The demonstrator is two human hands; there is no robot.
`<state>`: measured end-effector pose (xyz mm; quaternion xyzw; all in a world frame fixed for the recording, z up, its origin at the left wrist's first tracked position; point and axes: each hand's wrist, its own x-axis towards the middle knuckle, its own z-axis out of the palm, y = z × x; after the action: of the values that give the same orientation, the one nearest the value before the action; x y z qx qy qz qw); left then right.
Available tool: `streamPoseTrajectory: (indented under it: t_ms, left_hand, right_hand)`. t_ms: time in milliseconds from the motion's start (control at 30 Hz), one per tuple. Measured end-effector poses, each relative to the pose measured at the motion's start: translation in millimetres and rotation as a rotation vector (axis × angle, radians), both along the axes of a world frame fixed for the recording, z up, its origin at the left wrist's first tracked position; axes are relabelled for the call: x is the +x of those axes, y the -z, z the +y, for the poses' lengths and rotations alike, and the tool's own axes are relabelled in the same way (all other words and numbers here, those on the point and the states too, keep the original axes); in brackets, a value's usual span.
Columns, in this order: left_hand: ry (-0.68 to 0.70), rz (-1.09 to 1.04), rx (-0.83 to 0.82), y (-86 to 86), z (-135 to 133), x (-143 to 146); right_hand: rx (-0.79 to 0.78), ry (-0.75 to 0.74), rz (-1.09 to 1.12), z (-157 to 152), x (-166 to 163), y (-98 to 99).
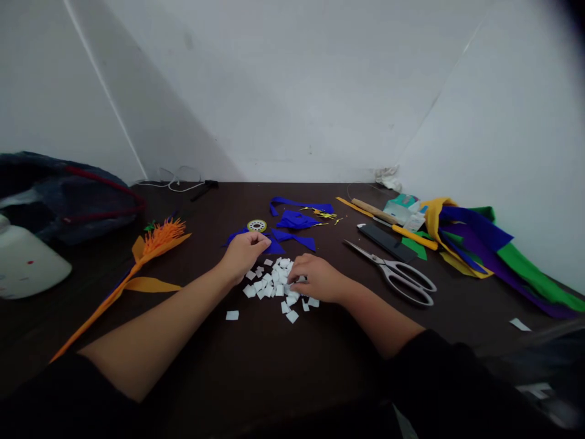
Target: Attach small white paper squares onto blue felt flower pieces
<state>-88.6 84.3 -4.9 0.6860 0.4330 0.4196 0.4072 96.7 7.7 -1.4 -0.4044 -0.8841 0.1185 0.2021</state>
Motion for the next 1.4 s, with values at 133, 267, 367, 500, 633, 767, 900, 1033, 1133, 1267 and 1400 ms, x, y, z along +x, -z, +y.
streamPoseTrajectory:
  t_ms: [133, 267, 367, 500, 633, 767, 900, 1033, 1133, 1267, 1400]
  left_hand:
    - [-0.018, -0.016, 0.028, 0.7, 0, -1]
    - [-0.049, -0.030, 0.029, -0.6, -1, -2]
    - [-0.035, -0.022, 0.023, -0.3, -1, -3]
    - [-0.005, -0.008, 0.013, 1.0, 0, -4]
    - [0.016, -0.005, -0.010, 0.2, -1, -3]
    - [0.018, -0.009, -0.028, -0.5, -1, -3]
    - [0.008, 0.006, -0.019, -1.0, -2, -2]
    - [0.014, 0.011, -0.026, -3.4, -4, -1]
    - [0.021, 0.006, -0.032, -4.7, -5, -1]
    - [0.034, -0.011, -0.044, -4.1, -5, -1]
    - [0.042, -0.014, -0.061, -3.5, -4, -2]
  right_hand:
    - [0.017, -0.001, -0.061, -1, -6, 5.0]
    - [0.010, 0.016, -0.031, -1, -8, 7.1]
    - [-0.017, 0.093, 0.107, 1, -5, 4.1]
    - [-0.090, 0.211, 0.238, 3, 7, -1.3]
    - [-0.139, 0.149, 0.184, 0, 18, -2.7]
    - [-0.159, 0.080, 0.081, -7, 19, -2.6]
    - [-0.103, 0.033, 0.012, -9, 16, -1.9]
    - [-0.075, 0.018, -0.040, -6, 14, 2.2]
    - [-0.032, 0.009, -0.034, -5, 13, 4.8]
    - [-0.077, 0.103, 0.125, -4, 15, 3.8]
    - [-0.243, 0.355, 0.355, 0, 24, 5.1]
